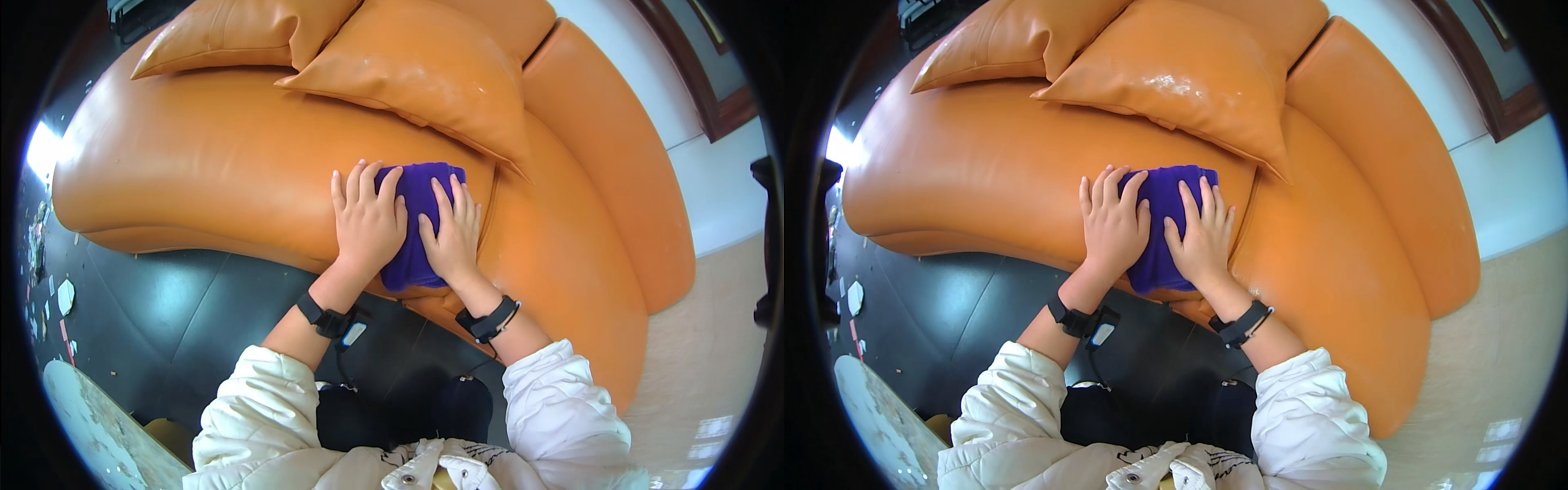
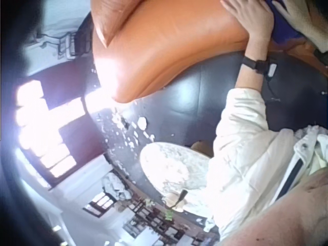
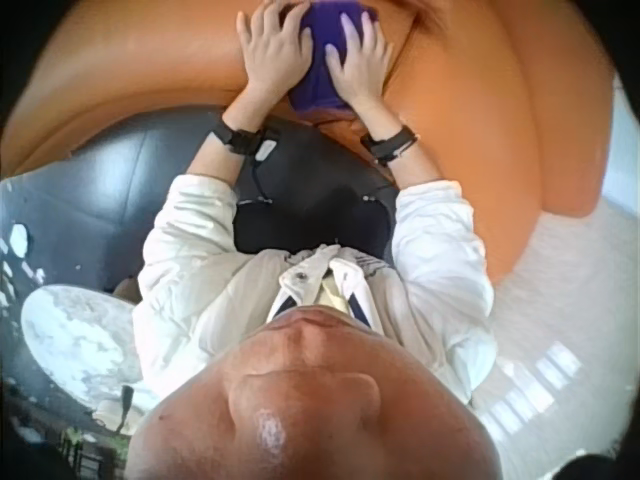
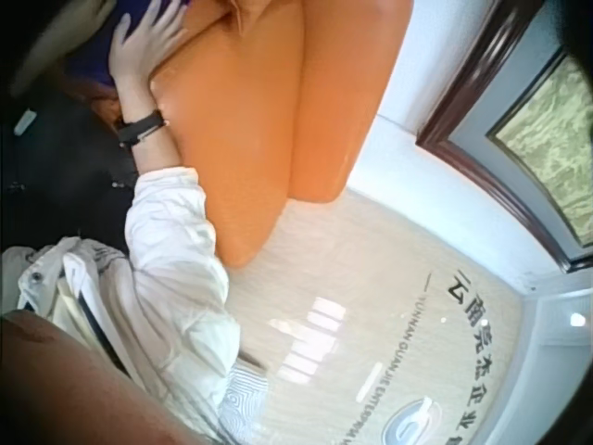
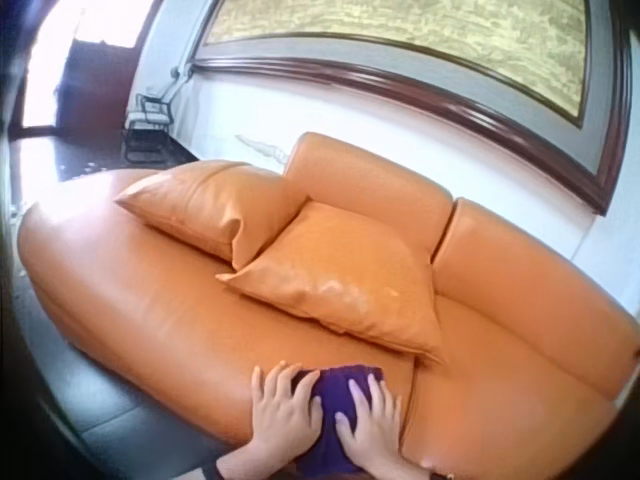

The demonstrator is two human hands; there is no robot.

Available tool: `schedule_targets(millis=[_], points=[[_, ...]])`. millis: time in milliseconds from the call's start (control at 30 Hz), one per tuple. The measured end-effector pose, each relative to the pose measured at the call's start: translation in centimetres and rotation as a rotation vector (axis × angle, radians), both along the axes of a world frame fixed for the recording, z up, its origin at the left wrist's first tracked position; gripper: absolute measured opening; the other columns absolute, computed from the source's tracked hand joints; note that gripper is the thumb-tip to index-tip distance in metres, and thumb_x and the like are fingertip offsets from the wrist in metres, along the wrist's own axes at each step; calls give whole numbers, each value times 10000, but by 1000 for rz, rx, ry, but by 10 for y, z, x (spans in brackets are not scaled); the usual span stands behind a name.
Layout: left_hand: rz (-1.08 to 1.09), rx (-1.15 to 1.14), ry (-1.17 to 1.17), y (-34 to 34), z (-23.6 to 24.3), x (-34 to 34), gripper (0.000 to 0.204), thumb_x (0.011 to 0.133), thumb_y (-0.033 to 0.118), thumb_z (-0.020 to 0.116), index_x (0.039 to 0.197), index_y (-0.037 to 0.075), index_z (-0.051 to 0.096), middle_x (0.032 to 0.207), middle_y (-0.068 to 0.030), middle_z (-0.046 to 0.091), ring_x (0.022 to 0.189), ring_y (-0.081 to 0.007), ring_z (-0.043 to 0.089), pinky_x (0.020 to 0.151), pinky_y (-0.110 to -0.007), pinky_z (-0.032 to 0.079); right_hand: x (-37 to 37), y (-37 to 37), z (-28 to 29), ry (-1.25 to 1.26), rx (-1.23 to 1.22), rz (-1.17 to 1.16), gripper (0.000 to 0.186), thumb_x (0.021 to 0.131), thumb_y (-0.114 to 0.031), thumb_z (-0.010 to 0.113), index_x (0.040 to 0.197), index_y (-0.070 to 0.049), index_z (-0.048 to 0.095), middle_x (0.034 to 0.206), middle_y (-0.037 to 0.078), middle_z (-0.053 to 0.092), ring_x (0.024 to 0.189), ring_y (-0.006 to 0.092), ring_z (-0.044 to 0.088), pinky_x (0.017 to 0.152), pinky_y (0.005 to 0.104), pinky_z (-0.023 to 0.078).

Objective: The person wipes the surface of an orange leather sofa using a purple cloth. They clean the backrest, seat cushions, and side sections, moving the cloth across the leather in repeated strokes.

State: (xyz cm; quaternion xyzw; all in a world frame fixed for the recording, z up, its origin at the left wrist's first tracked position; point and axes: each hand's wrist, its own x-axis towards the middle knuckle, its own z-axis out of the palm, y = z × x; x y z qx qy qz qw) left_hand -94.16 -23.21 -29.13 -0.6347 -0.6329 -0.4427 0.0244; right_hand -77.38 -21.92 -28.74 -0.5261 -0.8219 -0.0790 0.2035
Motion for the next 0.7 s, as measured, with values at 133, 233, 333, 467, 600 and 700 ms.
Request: schedule_targets(millis=[133, 233, 333, 467, 600, 700], points=[[-36, -87, -48, 2, 0, 3, 409, 860, 212, 598, 1264, 148, 588, 1329, -81, 520, 1339, -308, 401, 1162, -547, 169, 0, 1, -4, 107, 1, 0, 581, 902, -367, 552, 1429, -133, 479, 1518, 208, 349, 1392, 435, 306, 1115, 661, 169], [-33, -164, -32, 4, 9, 1, 407, 849, 226, 599, 1252, 167, 598, 1336, -77, 521, 1354, -299, 392, 1169, -547, 142, 0, 2, 2, 105, -62, 1, 577, 903, -381, 530, 1418, -123, 491, 1511, 218, 360, 1388, 442, 309, 1115, 662, 154], [-36, -224, -32, 6, 17, -2, 419, 839, 241, 599, 1253, 175, 604, 1351, -73, 521, 1363, -296, 392, 1172, -545, 138, 0, 5, -1, 98, -61, 10, 586, 916, -420, 478, 1408, -102, 496, 1510, 227, 358, 1386, 451, 307, 1117, 661, 139], [-29, -261, -34, 7, 24, -3, 398, 830, 245, 599, 1222, 182, 627, 1354, -69, 532, 1361, -294, 398, 1172, -548, 140, -5, 5, 0, 104, -75, 1, 578, 945, -454, 413, 1395, -101, 493, 1494, 222, 370, 1386, 447, 302, 1120, 666, 133], [-17, -340, -18, 7, 26, 0, 396, 809, 257, 607, 1200, 208, 646, 1352, -57, 542, 1359, -279, 403, 1165, -564, 147, -8, 8, 0, 81, -67, -28, 550, 947, -458, 389, 1363, -109, 485, 1464, 205, 386, 1367, 441, 319, 1126, 672, 142], [-16, -380, 24, 9, 28, 1, 406, 803, 277, 609, 1205, 225, 638, 1356, -42, 536, 1355, -271, 402, 1156, -578, 154, -8, 9, -2, 86, -59, -38, 542, 930, -451, 395, 1348, -118, 486, 1449, 197, 390, 1357, 439, 328, 1128, 678, 145]])
